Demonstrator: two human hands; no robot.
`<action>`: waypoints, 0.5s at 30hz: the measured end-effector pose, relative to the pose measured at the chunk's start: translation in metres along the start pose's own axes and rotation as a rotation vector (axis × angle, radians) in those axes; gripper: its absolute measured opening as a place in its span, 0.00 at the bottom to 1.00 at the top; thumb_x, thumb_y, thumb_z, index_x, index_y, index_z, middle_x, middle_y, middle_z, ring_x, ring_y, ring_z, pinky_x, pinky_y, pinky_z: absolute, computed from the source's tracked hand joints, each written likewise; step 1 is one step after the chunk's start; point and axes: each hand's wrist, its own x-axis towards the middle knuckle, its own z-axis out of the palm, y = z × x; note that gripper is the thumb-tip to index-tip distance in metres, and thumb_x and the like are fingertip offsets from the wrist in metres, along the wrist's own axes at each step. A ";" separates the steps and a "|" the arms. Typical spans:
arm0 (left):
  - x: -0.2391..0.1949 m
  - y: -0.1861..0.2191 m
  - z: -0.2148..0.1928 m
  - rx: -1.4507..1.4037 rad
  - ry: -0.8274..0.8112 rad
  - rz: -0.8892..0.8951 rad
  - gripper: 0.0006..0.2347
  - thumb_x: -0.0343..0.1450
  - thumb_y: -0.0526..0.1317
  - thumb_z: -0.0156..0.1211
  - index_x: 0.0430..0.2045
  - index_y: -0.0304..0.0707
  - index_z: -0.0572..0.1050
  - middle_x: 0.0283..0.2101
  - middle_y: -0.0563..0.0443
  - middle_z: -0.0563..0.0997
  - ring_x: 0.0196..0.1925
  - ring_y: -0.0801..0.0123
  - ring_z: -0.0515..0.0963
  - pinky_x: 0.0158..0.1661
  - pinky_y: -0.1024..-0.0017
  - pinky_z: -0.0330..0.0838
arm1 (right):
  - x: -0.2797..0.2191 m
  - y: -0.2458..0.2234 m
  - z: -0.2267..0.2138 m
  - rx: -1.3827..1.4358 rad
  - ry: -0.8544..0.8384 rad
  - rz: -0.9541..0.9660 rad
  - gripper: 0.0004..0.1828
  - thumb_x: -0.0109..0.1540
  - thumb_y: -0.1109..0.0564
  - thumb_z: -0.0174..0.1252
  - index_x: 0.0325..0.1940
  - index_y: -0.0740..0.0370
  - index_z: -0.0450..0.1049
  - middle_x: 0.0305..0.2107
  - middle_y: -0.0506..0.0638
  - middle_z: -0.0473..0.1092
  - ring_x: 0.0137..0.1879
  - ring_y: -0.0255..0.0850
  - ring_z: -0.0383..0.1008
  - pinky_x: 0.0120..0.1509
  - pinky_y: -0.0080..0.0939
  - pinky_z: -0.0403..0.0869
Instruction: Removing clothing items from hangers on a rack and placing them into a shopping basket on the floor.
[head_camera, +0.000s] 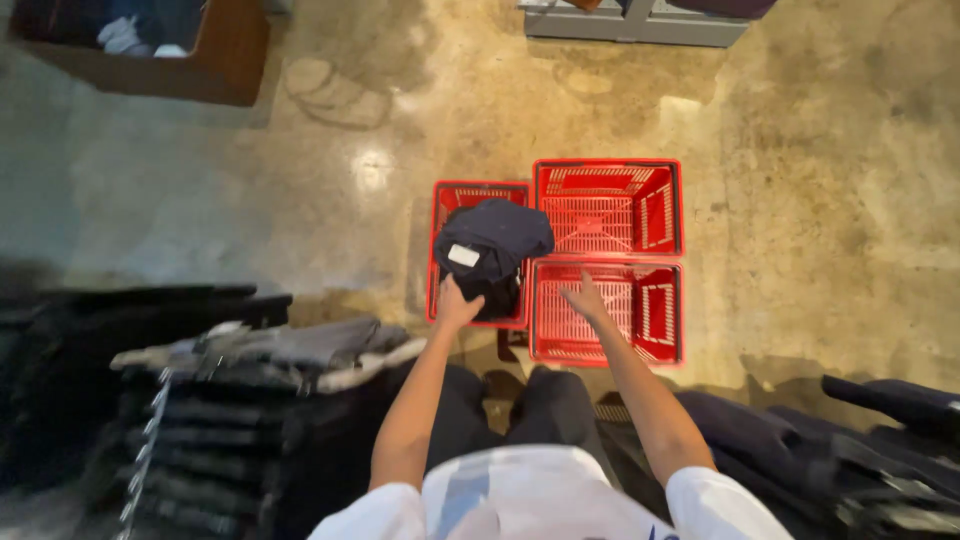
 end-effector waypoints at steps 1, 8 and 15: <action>0.014 -0.015 0.010 0.005 -0.002 0.018 0.46 0.60 0.48 0.73 0.68 0.23 0.51 0.67 0.23 0.63 0.70 0.36 0.63 0.67 0.53 0.61 | 0.013 0.025 0.017 0.007 0.017 -0.004 0.54 0.57 0.38 0.66 0.76 0.70 0.51 0.68 0.71 0.60 0.74 0.59 0.61 0.76 0.52 0.62; 0.107 -0.123 0.093 0.053 -0.129 -0.027 0.69 0.46 0.56 0.85 0.73 0.44 0.30 0.74 0.23 0.27 0.73 0.17 0.38 0.68 0.36 0.48 | 0.129 0.124 0.160 -0.548 0.043 0.135 0.70 0.51 0.19 0.63 0.82 0.52 0.35 0.73 0.78 0.34 0.79 0.71 0.29 0.78 0.68 0.41; 0.232 -0.176 0.169 0.310 -0.177 0.117 0.76 0.37 0.57 0.90 0.71 0.55 0.26 0.74 0.33 0.18 0.75 0.24 0.26 0.61 0.19 0.42 | 0.268 0.085 0.280 -0.408 -0.050 -0.005 0.71 0.41 0.22 0.70 0.81 0.37 0.44 0.77 0.70 0.32 0.79 0.70 0.35 0.77 0.70 0.47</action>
